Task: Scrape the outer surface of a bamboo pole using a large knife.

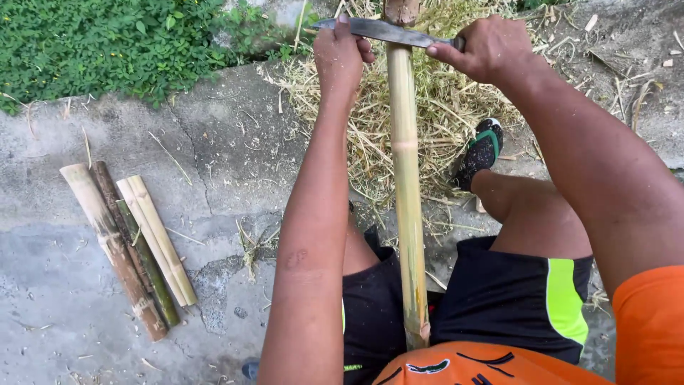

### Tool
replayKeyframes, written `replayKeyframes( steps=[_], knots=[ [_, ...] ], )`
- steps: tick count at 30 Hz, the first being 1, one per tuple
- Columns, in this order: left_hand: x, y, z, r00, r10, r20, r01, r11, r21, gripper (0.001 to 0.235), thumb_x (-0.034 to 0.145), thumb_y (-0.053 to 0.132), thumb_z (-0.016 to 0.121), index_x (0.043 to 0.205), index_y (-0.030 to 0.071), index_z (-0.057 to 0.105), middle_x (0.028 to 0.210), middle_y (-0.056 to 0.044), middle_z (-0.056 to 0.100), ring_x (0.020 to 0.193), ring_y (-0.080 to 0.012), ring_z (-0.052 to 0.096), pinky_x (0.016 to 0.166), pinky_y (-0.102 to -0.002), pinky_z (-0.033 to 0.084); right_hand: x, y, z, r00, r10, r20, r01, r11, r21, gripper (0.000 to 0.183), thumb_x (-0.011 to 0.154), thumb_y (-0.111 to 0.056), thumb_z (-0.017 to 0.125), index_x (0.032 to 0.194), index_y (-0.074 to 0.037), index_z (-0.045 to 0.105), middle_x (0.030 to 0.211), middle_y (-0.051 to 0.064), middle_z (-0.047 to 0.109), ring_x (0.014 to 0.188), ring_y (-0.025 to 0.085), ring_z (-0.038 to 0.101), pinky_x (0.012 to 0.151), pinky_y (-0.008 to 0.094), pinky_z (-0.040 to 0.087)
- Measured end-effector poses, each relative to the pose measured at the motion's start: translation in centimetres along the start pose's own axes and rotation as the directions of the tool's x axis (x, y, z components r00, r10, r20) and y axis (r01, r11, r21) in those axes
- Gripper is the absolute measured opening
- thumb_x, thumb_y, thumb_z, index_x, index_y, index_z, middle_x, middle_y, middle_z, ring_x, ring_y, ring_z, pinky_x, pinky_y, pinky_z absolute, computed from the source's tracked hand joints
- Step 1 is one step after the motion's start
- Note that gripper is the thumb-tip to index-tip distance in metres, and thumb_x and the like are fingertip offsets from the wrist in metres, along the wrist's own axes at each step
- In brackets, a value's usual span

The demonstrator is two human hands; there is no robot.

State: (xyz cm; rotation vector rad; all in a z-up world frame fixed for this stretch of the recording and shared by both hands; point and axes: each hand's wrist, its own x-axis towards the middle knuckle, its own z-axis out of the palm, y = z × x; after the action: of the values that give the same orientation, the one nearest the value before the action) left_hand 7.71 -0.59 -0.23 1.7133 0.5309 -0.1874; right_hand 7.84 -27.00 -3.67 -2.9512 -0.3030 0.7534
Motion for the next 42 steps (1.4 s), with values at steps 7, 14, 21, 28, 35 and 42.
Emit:
replayKeyframes(
  steps=[7, 14, 21, 28, 35, 42],
  knots=[
    [-13.1, -3.7, 0.5, 0.998, 0.02, 0.063, -0.029, 0.988, 0.151, 0.064, 0.099, 0.06, 0.054, 0.128, 0.003, 0.054, 0.122, -0.018, 0.065, 0.109, -0.0277, 0.067, 0.091, -0.048, 0.057, -4.3, -2.6, -1.0, 0.996, 0.084, 0.034, -0.086, 0.994, 0.074, 0.084, 0.095, -0.086, 0.03, 0.08, -0.012, 0.067, 0.06, 0.004, 0.05, 0.048, 0.013, 0.046, 0.042, 0.036, 0.042],
    [-23.9, -8.6, 2.0, 0.968, -0.212, 0.136, 0.17, 0.949, 0.267, 0.068, 0.079, 0.028, 0.082, 0.129, -0.001, 0.046, 0.101, -0.016, 0.067, 0.079, -0.0235, 0.068, 0.072, -0.041, 0.06, -10.0, -3.3, -1.2, 0.994, 0.011, -0.105, 0.007, 0.984, 0.177, 0.061, 0.093, -0.072, 0.056, 0.108, -0.014, 0.065, 0.08, 0.009, 0.07, 0.07, 0.025, 0.069, 0.064, 0.043, 0.055],
    [-23.1, -10.1, 2.1, 0.901, -0.329, 0.282, 0.365, 0.927, -0.084, 0.041, 0.08, 0.013, 0.075, 0.111, -0.002, 0.053, 0.081, -0.01, 0.064, 0.046, -0.0137, 0.061, 0.042, -0.029, 0.056, -14.2, -3.0, -2.4, 0.996, 0.077, -0.038, -0.072, 0.991, 0.109, 0.066, 0.098, -0.077, 0.047, 0.101, -0.014, 0.067, 0.073, 0.007, 0.067, 0.062, 0.02, 0.065, 0.055, 0.041, 0.055],
    [-19.8, -9.9, 0.4, 0.988, -0.137, 0.069, 0.136, 0.991, 0.021, 0.06, 0.091, 0.057, 0.065, 0.119, 0.006, 0.049, 0.089, -0.007, 0.061, 0.073, -0.0182, 0.063, 0.062, -0.035, 0.06, -18.9, -4.4, -2.7, 0.981, 0.116, 0.152, -0.11, 0.993, -0.049, 0.083, 0.096, -0.087, 0.027, 0.087, -0.017, 0.072, 0.056, 0.003, 0.06, 0.05, 0.014, 0.059, 0.045, 0.036, 0.05],
    [-15.2, -7.6, -0.7, 0.993, -0.118, -0.009, 0.111, 0.955, -0.275, 0.037, 0.108, 0.032, 0.045, 0.099, 0.0, 0.061, 0.073, -0.009, 0.067, 0.057, -0.0175, 0.067, 0.051, -0.032, 0.057, -19.3, -3.5, -3.1, 0.976, 0.118, 0.185, -0.093, 0.986, -0.141, 0.084, 0.091, -0.089, 0.03, 0.079, -0.017, 0.071, 0.05, 0.0, 0.055, 0.045, 0.012, 0.053, 0.041, 0.033, 0.043],
    [-8.4, -5.1, -0.6, 0.978, -0.189, 0.085, 0.207, 0.873, -0.442, 0.031, 0.107, 0.024, 0.045, 0.096, 0.001, 0.063, 0.069, -0.009, 0.069, 0.052, -0.0184, 0.066, 0.05, -0.032, 0.057, -15.2, -4.5, -6.7, 0.985, 0.116, 0.127, -0.085, 0.97, -0.226, 0.086, 0.094, -0.088, 0.026, 0.074, -0.016, 0.07, 0.048, -0.001, 0.046, 0.039, 0.009, 0.037, 0.036, 0.029, 0.029]
  ],
)
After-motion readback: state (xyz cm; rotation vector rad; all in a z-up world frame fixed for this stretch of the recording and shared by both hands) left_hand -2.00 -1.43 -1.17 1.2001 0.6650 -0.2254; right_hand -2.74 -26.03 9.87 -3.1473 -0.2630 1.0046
